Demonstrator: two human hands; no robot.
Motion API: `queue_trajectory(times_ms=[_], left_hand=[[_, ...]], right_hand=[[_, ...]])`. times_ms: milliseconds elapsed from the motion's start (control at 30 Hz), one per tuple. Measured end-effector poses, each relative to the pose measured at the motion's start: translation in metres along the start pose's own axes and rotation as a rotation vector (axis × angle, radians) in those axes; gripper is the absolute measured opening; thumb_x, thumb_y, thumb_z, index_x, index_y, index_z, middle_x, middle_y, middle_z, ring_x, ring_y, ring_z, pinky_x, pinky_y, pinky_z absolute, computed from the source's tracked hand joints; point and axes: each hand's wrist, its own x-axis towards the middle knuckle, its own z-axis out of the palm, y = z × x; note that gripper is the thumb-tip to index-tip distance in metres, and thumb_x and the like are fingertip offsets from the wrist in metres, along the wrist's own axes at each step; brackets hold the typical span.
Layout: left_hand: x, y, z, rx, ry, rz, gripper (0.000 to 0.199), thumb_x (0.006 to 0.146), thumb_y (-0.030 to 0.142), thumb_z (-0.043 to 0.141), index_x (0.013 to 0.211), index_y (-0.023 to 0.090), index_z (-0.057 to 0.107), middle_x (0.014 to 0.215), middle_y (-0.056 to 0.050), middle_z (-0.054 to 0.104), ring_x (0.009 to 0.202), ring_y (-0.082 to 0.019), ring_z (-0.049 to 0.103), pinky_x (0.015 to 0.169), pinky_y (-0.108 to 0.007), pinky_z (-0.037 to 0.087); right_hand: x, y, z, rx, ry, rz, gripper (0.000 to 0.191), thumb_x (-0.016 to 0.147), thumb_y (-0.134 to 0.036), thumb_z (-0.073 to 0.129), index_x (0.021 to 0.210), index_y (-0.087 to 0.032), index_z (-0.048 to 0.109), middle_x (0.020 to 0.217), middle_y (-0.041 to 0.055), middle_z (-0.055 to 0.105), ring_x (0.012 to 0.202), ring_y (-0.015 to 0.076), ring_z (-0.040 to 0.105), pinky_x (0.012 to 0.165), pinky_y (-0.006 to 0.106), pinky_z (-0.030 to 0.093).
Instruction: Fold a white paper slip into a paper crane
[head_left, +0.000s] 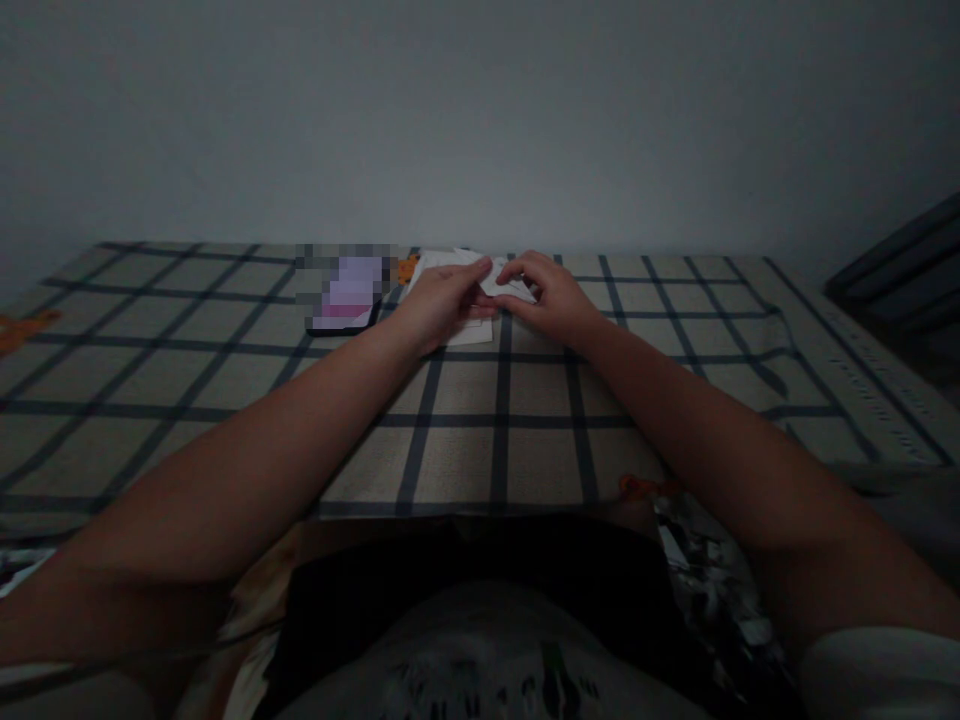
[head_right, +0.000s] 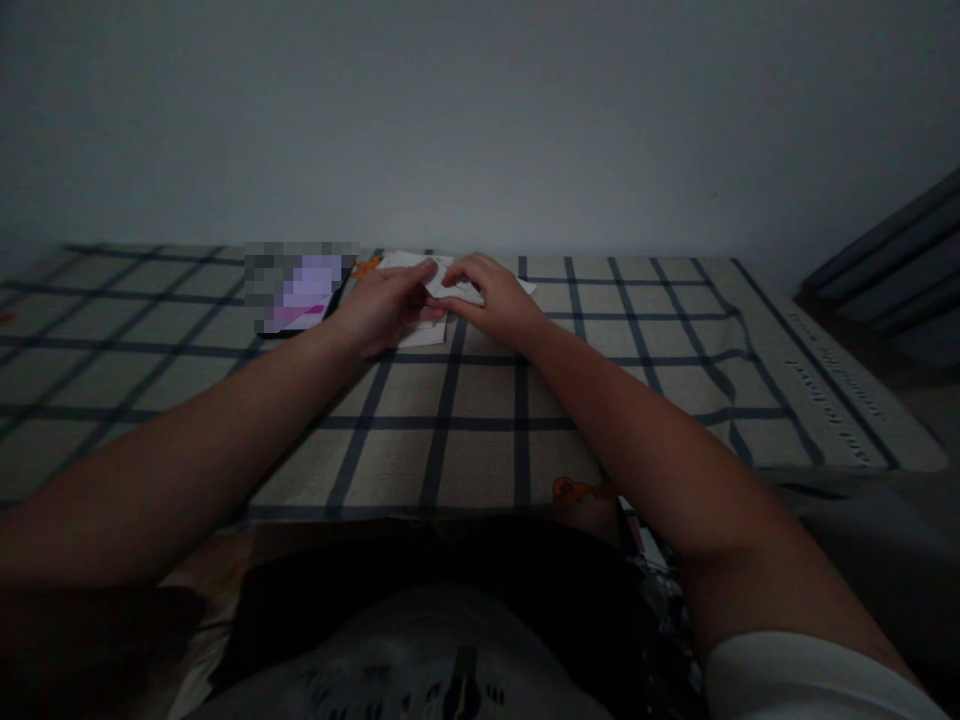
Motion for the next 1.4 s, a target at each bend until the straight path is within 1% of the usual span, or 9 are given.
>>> queue_trajectory(times_ms=[167,300,433,600,700,900,1100,1267,1400], left_hand=[[0.0016,-0.0001,-0.0005,0.006,-0.022,-0.032,0.023,0.091,0.029,0.073,0.072,0.016,0.067,0.063,-0.002,0.068,0.056,-0.010,0.067,0.061,-0.018,0.058],[0.0021,-0.0017,-0.0013,-0.013,-0.007,-0.023,0.022,0.088,0.025,0.074,0.069,0.017,0.065,0.063,-0.002,0.069,0.057,-0.010,0.067,0.061,-0.019,0.058],[0.0007,-0.0027,-0.0010,-0.033,0.002,-0.014,0.024,0.081,0.017,0.079,0.066,0.016,0.060,0.071,-0.005,0.074,0.062,-0.011,0.070,0.062,-0.020,0.059],[0.0042,-0.0061,-0.0028,-0.027,0.027,0.007,0.026,0.082,0.020,0.078,0.067,0.017,0.058,0.070,-0.006,0.072,0.062,-0.012,0.070,0.065,-0.023,0.061],[0.0064,-0.0075,-0.0039,-0.020,0.035,0.002,0.028,0.081,0.020,0.079,0.065,0.018,0.056,0.066,-0.003,0.068,0.060,-0.011,0.069,0.067,-0.024,0.062],[0.0026,-0.0046,-0.0015,-0.028,0.029,-0.025,0.028,0.078,0.015,0.078,0.060,0.018,0.056,0.060,-0.001,0.063,0.059,-0.011,0.067,0.068,-0.025,0.062],[0.0006,-0.0021,-0.0022,-0.051,-0.019,-0.019,0.014,0.079,0.015,0.072,0.069,0.017,0.063,0.062,-0.001,0.064,0.059,-0.012,0.066,0.067,-0.026,0.061],[0.0021,-0.0052,-0.0030,-0.030,-0.020,0.011,0.021,0.083,0.016,0.070,0.065,0.018,0.059,0.063,-0.001,0.065,0.061,-0.012,0.067,0.072,-0.028,0.060],[0.0017,-0.0055,-0.0012,0.015,-0.008,0.010,0.023,0.086,0.020,0.071,0.065,0.018,0.060,0.066,-0.002,0.068,0.064,-0.012,0.068,0.079,-0.032,0.060]], right_hand=[[-0.0003,-0.0005,0.0000,-0.022,0.012,0.003,0.023,0.094,-0.042,0.064,0.102,-0.020,0.066,0.104,0.0091,0.067,0.097,0.0235,0.058,0.088,0.037,0.046],[0.0006,-0.0005,0.0001,-0.026,0.019,-0.017,0.022,0.095,-0.041,0.063,0.099,-0.020,0.068,0.104,0.0098,0.069,0.100,0.0244,0.060,0.092,0.039,0.047],[0.0015,-0.0002,-0.0014,-0.028,0.005,-0.049,0.020,0.097,-0.038,0.060,0.097,-0.020,0.070,0.101,0.0089,0.070,0.100,0.0244,0.062,0.094,0.040,0.047],[0.0008,0.0000,-0.0006,-0.035,0.021,-0.026,0.021,0.097,-0.038,0.060,0.104,-0.020,0.069,0.105,0.0094,0.069,0.101,0.0247,0.061,0.095,0.041,0.048],[-0.0002,0.0009,0.0012,-0.029,0.036,0.016,0.031,0.094,-0.045,0.066,0.113,-0.020,0.065,0.113,0.0100,0.067,0.102,0.0250,0.058,0.093,0.040,0.050],[-0.0006,0.0048,0.0030,-0.052,0.037,-0.024,0.037,0.092,-0.054,0.068,0.110,-0.022,0.064,0.110,0.0092,0.063,0.105,0.0259,0.055,0.096,0.042,0.048],[0.0005,0.0017,0.0011,-0.057,0.059,-0.044,0.034,0.095,-0.053,0.064,0.108,-0.022,0.066,0.109,0.0098,0.064,0.106,0.0261,0.056,0.099,0.043,0.046],[0.0000,0.0012,-0.0001,-0.040,0.068,-0.041,0.033,0.095,-0.052,0.064,0.108,-0.022,0.068,0.110,0.0104,0.064,0.108,0.0265,0.057,0.096,0.042,0.049],[0.0001,0.0035,0.0007,-0.064,0.073,-0.047,0.032,0.096,-0.049,0.063,0.113,-0.023,0.068,0.114,0.0110,0.063,0.113,0.0281,0.057,0.101,0.046,0.048]])
